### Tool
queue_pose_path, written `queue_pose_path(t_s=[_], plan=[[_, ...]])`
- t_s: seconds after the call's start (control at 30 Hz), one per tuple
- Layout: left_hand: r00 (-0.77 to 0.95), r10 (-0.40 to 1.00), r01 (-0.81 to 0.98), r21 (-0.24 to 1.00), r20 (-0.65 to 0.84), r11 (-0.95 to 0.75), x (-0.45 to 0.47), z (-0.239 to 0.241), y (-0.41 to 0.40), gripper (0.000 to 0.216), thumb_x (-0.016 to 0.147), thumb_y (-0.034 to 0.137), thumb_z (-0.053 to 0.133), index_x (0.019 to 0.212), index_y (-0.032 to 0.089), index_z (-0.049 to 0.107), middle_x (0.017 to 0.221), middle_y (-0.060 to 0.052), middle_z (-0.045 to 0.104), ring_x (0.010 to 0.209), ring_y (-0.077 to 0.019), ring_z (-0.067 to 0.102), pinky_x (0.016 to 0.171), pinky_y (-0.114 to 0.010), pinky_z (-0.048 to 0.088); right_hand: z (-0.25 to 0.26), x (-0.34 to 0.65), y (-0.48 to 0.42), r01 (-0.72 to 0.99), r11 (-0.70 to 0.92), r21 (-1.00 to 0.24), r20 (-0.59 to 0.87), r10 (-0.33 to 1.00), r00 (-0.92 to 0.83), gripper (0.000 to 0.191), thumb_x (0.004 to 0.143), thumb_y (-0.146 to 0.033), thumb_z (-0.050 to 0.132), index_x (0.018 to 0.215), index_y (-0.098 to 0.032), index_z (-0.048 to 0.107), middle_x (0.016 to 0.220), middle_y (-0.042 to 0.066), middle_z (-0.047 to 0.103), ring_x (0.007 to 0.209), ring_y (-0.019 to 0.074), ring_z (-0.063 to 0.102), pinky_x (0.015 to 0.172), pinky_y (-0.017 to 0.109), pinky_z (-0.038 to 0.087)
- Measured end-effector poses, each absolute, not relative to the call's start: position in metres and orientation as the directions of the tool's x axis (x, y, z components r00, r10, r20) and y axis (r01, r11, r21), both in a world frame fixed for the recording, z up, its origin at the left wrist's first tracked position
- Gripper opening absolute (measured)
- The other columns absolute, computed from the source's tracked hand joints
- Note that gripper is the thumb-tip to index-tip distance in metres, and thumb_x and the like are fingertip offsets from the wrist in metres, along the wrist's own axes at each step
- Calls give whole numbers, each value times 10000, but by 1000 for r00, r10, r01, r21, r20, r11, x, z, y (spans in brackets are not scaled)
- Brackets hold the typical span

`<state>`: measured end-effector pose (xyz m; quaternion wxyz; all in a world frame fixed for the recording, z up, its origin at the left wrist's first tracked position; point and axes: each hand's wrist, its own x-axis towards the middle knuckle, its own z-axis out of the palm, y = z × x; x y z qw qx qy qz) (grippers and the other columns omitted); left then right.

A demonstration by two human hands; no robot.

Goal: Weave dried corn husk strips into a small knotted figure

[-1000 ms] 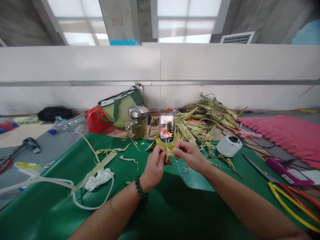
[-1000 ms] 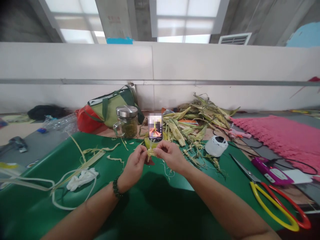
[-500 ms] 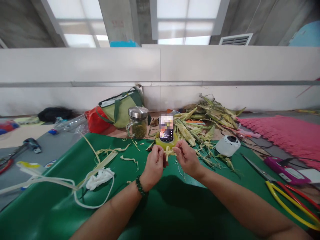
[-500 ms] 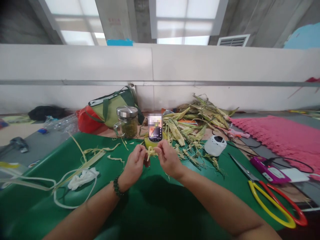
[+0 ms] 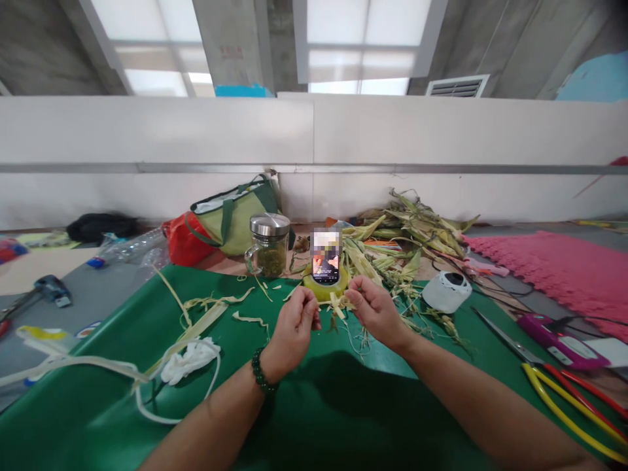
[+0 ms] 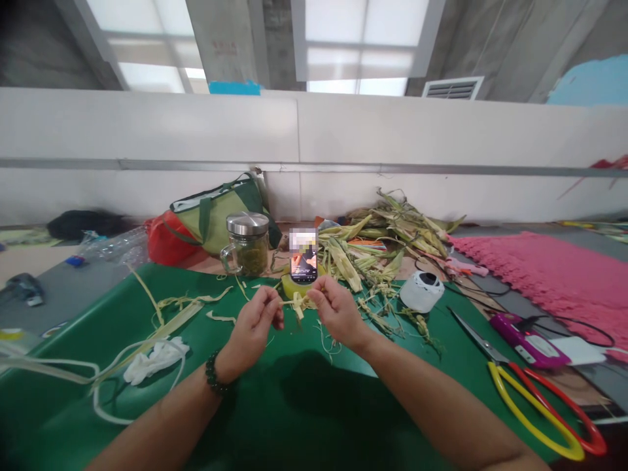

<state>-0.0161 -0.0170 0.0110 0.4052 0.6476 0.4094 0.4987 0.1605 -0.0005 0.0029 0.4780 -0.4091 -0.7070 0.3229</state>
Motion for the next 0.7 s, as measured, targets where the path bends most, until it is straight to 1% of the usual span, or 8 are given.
queue_pose_path(t_s=[0.1,0.17,0.23,0.33,0.4,0.5,0.6,0.7], plan=[[288,942,-61,985,171,-160,-17,14,-15,329,825,514,515,779,192,467,663,13,573,593,-131,586,582,-256,483,-1,161,-4,351,541,-764,493,841,-222,305,911,-508,401,770,-237,397,481,-70,375,386,108,375,397,240,287],[363,927,-101,993,95,-62,-17,14,-14,359,791,533,556,828,180,503,648,5,601,589,-140,601,587,-262,490,-3,160,-5,400,595,-697,538,803,-256,277,925,-466,395,774,-233,406,504,-58,406,418,112,395,417,240,298],[358,926,-42,993,120,-112,-16,13,-13,344,770,503,597,784,165,536,598,9,592,564,-136,587,579,-253,479,-5,160,-5,431,652,-624,592,754,-285,262,929,-429,403,762,-227,412,544,-47,441,451,110,410,438,237,306],[313,913,121,942,262,-312,-17,12,-14,286,814,402,559,658,163,541,583,-2,594,572,-131,564,569,-237,448,-5,161,-4,444,703,-556,645,701,-303,240,924,-386,425,750,-219,419,589,-38,469,482,107,422,459,232,308],[329,876,245,864,353,-440,-21,14,-15,262,843,323,512,640,164,562,616,-15,615,604,-134,559,584,-237,427,-3,161,-4,425,681,-596,620,727,-295,234,922,-378,427,750,-219,417,564,-47,448,470,107,417,457,230,308],[394,826,354,763,403,-541,-29,21,-14,250,852,264,485,642,168,579,646,-16,620,632,-136,554,608,-238,414,-1,160,-4,332,582,-742,512,812,-279,259,915,-412,428,739,-225,395,484,-74,384,405,101,390,422,224,302],[405,833,333,788,377,-518,-32,24,-13,249,870,284,465,663,173,548,661,-13,611,647,-137,557,620,-238,420,-1,156,-4,208,473,-856,411,867,-281,294,898,-466,442,736,-229,376,435,-100,337,342,88,355,376,210,287],[421,845,298,830,329,-472,-27,21,-13,246,883,298,447,677,178,507,669,-8,599,644,-134,547,608,-236,417,-3,153,-3,135,386,-913,333,893,-304,309,882,-503,450,763,-226,378,451,-92,402,350,87,400,372,196,322]])
